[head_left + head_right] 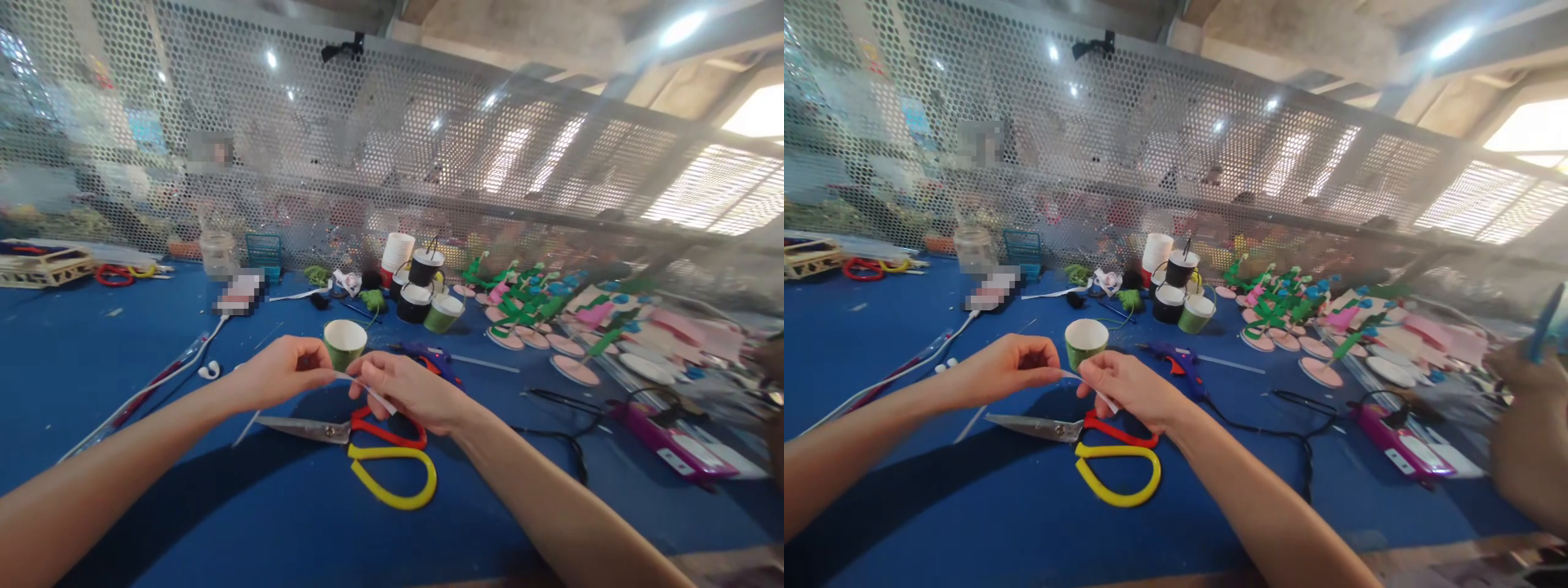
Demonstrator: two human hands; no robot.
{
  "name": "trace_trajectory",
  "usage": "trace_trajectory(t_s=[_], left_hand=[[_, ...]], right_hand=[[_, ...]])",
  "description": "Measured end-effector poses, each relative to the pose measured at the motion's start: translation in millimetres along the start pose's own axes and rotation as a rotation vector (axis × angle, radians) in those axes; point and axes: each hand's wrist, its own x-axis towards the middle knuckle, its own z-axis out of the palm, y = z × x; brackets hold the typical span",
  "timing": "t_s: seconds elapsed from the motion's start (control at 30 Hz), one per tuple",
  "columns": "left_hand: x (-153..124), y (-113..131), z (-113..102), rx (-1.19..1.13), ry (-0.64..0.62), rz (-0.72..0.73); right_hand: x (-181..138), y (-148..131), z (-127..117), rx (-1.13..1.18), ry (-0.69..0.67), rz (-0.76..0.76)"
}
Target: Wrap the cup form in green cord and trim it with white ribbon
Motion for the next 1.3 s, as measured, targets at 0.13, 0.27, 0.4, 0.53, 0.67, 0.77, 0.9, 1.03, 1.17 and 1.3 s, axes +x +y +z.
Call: trace_trajectory(t_s=[0.13,0.27,0.4,0.53,0.67,0.77,0.9,1.03,1.17,1.3], left_hand=[[3,-2,-10,0.014,0.037,-0.076],[6,-9,-17,0.083,-0.044,-0.099],[11,-13,-25,0.162,-0.108,-0.098],[15,-13,-27,0.089,-0.150,-0.096],[18,-14,-21,0.087,-0.141,-0.066],[21,-19,-18,0.141,-0.108,-0.020],[24,-27,-17,0.214,-0.082,0.006],[27,-34,-18,0.311,0.009,0.073],[30,-43,-20,0.344,0.069,0.125],[33,-53,-23,0.336,0.101,0.172]], right_hand=[[-2,3,-1,-0.131,0.150,-0.023],[3,6,0,-0.230,0.258,-0.062],[11,8,1,-0.359,0.354,-0.138],[16,10,3,-0.340,0.380,-0.184],[16,11,5,-0.402,0.379,-0.233],[17,13,2,-0.465,0.411,-0.283],[21,17,-4,-0.597,0.470,-0.378],[25,22,-9,-0.783,0.563,-0.534],[29,25,-13,-0.837,0.528,-0.633],[32,26,-14,-0.819,0.460,-0.645]])
